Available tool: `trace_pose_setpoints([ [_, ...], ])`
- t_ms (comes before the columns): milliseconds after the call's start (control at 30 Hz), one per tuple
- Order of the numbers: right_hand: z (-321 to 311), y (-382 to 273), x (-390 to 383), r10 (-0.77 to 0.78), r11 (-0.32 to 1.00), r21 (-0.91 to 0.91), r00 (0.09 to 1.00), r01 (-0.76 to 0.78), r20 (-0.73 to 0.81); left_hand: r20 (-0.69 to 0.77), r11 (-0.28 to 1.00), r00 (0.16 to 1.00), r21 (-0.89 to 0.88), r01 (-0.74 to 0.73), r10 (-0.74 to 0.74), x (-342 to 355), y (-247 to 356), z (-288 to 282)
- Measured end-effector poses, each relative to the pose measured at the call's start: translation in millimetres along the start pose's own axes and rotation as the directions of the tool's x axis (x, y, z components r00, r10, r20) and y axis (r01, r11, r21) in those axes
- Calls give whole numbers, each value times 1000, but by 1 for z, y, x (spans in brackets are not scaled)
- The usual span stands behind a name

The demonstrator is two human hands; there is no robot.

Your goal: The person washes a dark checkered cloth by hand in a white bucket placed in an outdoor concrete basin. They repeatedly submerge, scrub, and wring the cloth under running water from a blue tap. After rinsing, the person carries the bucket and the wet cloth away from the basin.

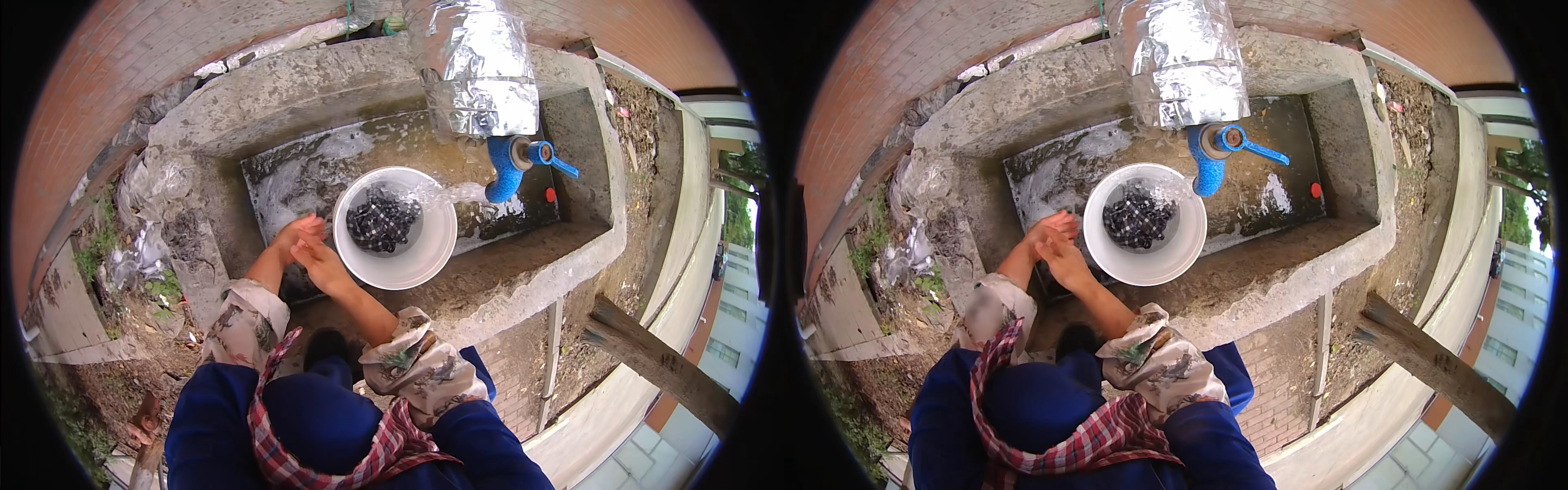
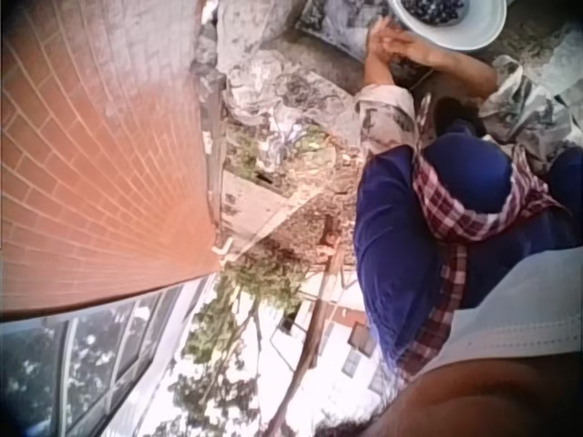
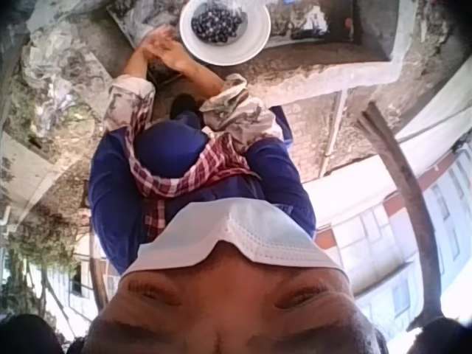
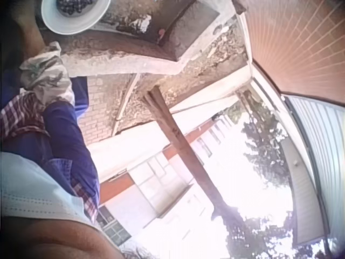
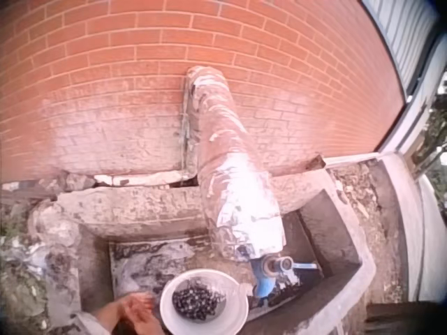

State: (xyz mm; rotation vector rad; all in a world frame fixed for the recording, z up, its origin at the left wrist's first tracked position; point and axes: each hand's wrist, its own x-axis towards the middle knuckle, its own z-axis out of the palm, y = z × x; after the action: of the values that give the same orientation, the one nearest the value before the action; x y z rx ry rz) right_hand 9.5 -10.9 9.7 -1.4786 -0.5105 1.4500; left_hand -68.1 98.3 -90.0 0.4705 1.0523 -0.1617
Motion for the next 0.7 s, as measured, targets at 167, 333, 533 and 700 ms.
trace_pose_setpoints([
  [167,-24,11,-16,211,976,-59,977,-208,34,-250,947,966,322,19,65,-17,17,21],
  [333,-38,34,-33,178,983,51,980,-174,-88,-279,870,921,480,-111,272,-5,15,6],
  [533,-64,41,-37,308,935,194,951,-298,-24,-316,482,798,876,37,514,-4,10,10],
  [700,-83,43,-35,324,929,225,940,-295,-106,-281,265,826,950,167,489,-21,8,27],
])
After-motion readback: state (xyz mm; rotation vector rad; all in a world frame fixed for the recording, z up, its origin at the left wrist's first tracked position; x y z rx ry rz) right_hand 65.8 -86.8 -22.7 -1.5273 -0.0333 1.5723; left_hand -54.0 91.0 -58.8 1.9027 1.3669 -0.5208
